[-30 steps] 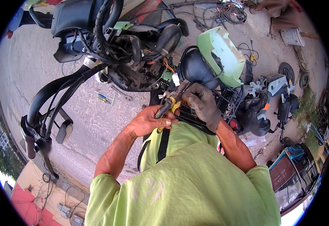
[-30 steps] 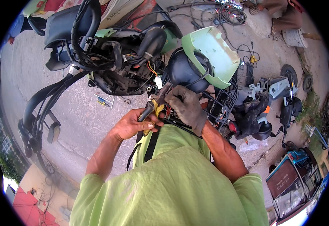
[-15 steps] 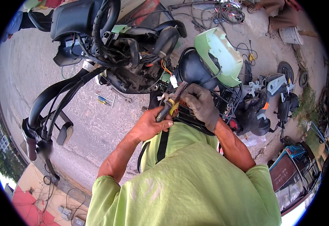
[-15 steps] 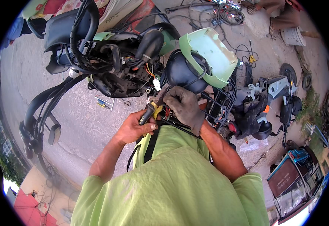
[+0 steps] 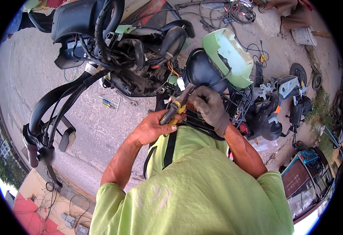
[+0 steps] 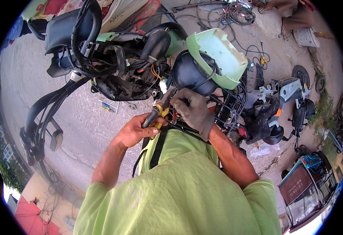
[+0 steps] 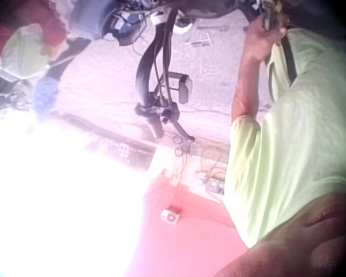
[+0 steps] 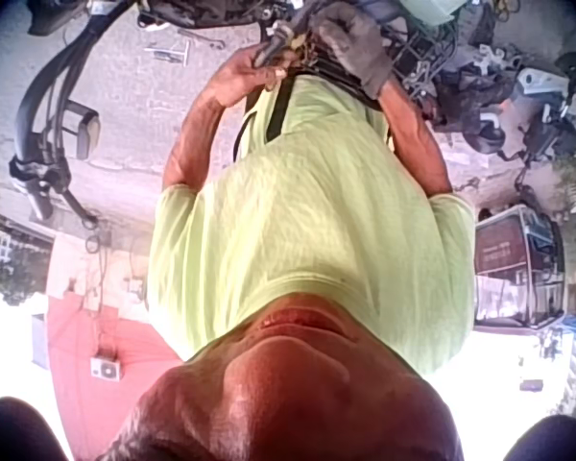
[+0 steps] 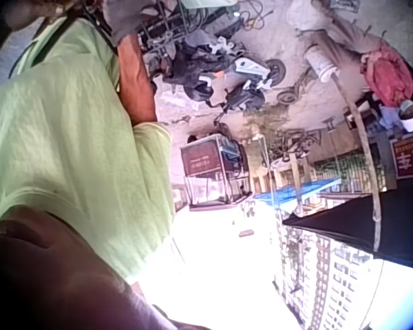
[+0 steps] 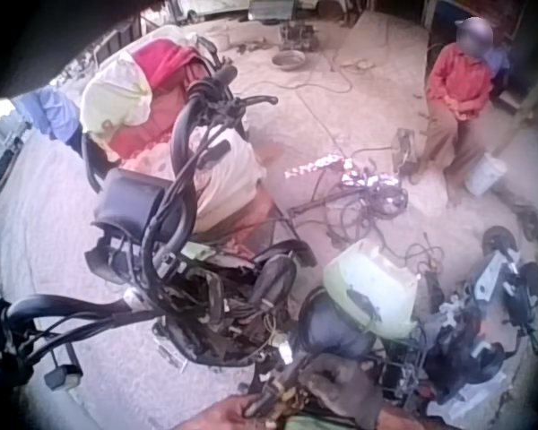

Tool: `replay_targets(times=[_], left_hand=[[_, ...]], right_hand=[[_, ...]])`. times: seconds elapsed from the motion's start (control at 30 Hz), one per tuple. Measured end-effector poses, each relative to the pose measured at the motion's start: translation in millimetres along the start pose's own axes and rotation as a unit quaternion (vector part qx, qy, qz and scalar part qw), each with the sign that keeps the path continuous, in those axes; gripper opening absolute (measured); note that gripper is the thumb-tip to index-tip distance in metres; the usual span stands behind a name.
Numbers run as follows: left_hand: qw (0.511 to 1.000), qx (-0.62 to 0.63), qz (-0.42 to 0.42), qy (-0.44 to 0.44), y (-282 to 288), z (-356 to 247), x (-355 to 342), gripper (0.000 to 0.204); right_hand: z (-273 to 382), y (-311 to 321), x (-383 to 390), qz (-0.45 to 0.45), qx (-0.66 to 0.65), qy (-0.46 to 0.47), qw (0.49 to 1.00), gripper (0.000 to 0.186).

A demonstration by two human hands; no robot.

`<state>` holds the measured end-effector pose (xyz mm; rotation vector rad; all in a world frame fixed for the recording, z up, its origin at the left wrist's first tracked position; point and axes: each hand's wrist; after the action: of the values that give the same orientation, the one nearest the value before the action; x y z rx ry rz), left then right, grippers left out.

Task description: The person works on the wiring harness of a green motorcycle, stripping wire ends and connecting plugs near the handlebar area. They use pliers and a screwdriver to manipulate wires and connectors, occasionally stepping back to reposition tools and parts.

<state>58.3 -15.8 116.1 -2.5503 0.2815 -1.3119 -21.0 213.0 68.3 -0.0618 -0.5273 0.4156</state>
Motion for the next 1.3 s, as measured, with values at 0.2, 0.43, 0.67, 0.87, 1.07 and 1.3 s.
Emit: replay_targets(times=[0.2,0.43,0.67,0.87,1.07,1.3], left_hand=[[0.999,0.033,0.016,0.028,2.3,1.9,5.2,0.040],[0.996,0.089,0.001,0.002,1.5,17.4,2.8,0.036],[0.997,0.073,-0.015,0.019,2.0,20.6,0.7,0.032],[0.999,0.029,-0.027,0.019,-0.7,14.0,-1.0,0.030],[0.996,-0.071,-0.051,-0.007,-10.6,2.0,1.0,0.035],[0.928,-0.290,-0.136,-0.192,-20.7,13.5,-2.1,0.035]], right_hand=[[12.5,-5.3,1.2,-0.018,0.054,-0.030,0.998,0.014],[15.0,-5.0,0.6,-0.014,0.112,-0.025,0.993,0.018],[25.2,-10.4,3.2,-0.064,0.135,-0.035,0.988,0.016],[22.2,-8.8,1.4,-0.069,0.197,0.023,0.978,0.017],[24.6,-9.6,2.2,-0.058,0.239,0.027,0.969,0.019],[37.3,-9.4,5.1,-0.037,0.239,-0.032,0.970,0.021]])
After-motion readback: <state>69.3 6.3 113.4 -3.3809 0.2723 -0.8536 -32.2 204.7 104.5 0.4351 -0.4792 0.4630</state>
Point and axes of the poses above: each hand's wrist, its own x-axis away from the middle knuckle, its own y-axis out of the back of the hand, z = x × y, and after that the axes turned 6 degrees about -z, right-handed
